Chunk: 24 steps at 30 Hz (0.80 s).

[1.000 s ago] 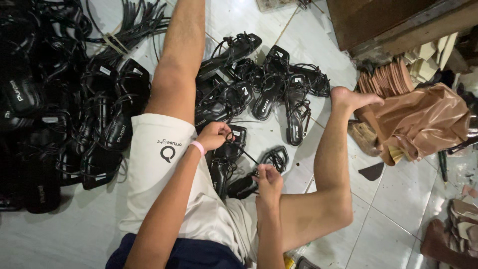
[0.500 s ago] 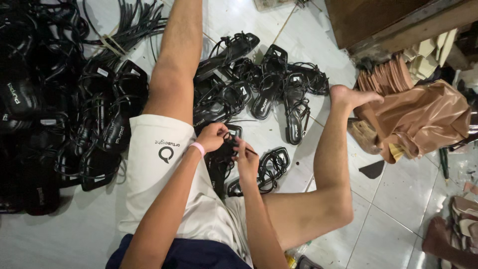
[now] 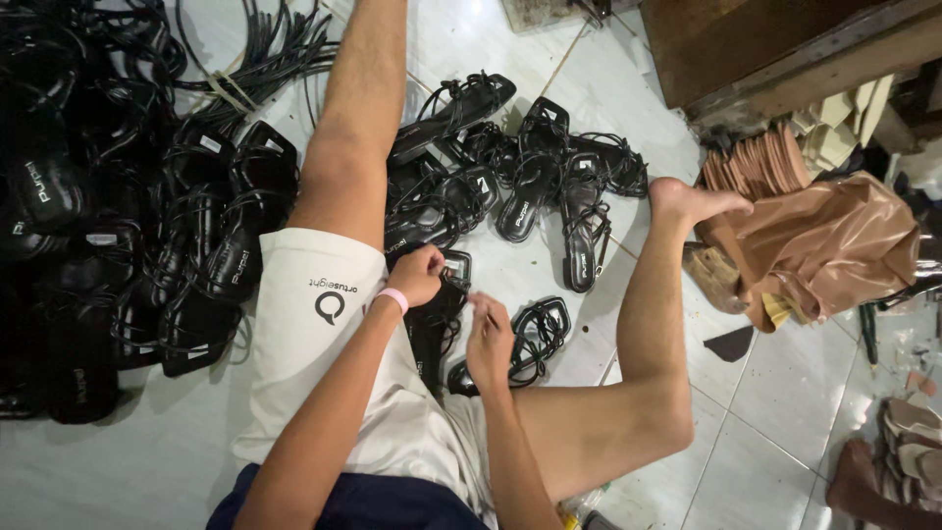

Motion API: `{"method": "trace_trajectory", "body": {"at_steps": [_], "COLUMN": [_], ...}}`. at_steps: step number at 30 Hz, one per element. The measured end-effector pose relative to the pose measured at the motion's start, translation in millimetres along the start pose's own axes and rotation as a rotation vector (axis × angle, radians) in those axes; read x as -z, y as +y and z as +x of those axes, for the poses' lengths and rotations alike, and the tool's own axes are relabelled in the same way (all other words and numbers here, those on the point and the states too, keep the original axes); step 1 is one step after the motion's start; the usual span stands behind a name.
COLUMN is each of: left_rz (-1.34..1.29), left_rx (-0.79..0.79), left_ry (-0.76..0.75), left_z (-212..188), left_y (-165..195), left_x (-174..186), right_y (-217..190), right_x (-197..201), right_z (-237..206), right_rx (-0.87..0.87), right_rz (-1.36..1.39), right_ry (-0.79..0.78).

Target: The person sits on the floor and assembles black sandals by threading straps through the sole and securing them. They handle multiple sandals and loose straps, working on one pair at a time.

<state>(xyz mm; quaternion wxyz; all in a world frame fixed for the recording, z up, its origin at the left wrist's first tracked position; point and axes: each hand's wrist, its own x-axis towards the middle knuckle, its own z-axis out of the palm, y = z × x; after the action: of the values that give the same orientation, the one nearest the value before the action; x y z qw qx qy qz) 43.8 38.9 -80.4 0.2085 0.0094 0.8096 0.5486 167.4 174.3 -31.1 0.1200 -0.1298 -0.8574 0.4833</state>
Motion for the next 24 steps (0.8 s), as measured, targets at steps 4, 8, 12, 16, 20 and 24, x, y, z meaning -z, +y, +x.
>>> {"method": "trace_trajectory", "body": {"at_steps": [4,8,12,16,20,24], "left_rz": [0.062,0.065,0.033,0.018,0.026,0.075], "left_rx": [-0.059,-0.011,-0.015,-0.039,-0.008,0.006], "left_ry": [-0.026,-0.052,-0.015,0.003,0.008,0.003], "left_z": [-4,-6,-4,0,2,2], "left_y": [3,8,6,1,0,2], "left_x": [2,4,4,3,3,2], "right_y": [-10,-18,-27,-32,-29,-25], "right_x": [-16,-13,-13,-12,-10,-13], "right_z": [38,56,52,51,53,49], "right_rx": [0.011,0.069,-0.017,0.264,0.333,0.259], "right_rz": [0.207,0.101,0.045,-0.081,-0.113,-0.037], "right_ry": [-0.162,-0.245,-0.219,-0.147,-0.165,-0.117]}}
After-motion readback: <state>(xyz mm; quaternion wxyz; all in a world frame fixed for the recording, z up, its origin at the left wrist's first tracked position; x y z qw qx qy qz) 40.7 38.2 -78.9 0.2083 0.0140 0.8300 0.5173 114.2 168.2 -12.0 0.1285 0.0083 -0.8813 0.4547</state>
